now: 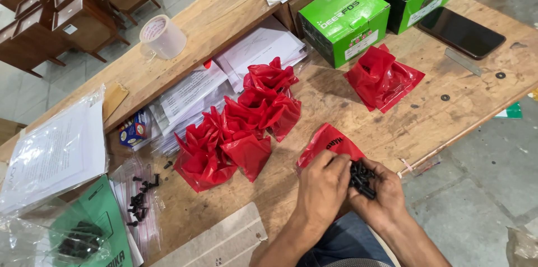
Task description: The person counts black screws by transferring them between their palms, then places counted screws into a clear plastic bag resting on a green folder. They open red plastic bags and pick up loose screws from the table to continue counting.
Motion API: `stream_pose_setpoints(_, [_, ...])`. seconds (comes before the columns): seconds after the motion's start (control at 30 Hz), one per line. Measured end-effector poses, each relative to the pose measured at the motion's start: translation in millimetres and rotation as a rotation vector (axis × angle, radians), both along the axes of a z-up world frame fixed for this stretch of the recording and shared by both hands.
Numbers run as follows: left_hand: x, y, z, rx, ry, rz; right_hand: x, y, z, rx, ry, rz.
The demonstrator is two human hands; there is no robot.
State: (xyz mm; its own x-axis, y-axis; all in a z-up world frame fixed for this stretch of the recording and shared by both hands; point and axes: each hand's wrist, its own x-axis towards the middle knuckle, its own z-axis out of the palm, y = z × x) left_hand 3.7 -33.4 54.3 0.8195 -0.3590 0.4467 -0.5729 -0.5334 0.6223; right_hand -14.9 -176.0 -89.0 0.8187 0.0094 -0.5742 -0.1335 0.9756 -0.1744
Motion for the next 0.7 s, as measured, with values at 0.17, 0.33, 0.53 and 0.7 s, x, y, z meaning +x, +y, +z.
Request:
stream_pose_setpoints(0.17, [-1.4, -0.6, -1.6, -0.041, 0.012, -0.050, 10.0, 3.6, -12.2, -0.102, -0.016, -0.042])
stream_pose_setpoints(0.33, [7.1, 0.3, -7.7, -0.110, 0.058, -0.051, 18.0, 7.4, -0.3, -0.270, 0.030, -0.087])
stream_pose_setpoints(0.53, [23.1, 0.8, -5.2, -0.168, 0.099, 0.015, 28.6, 15.6, 32.6, -0.222, -0.018, -0.034])
stream_pose_setpoints(0.7, [17.2, -1.1, -10.4, -0.147, 0.060, -0.033, 36.6, 3.5, -32.6, -0.352, -0.216, 0.034])
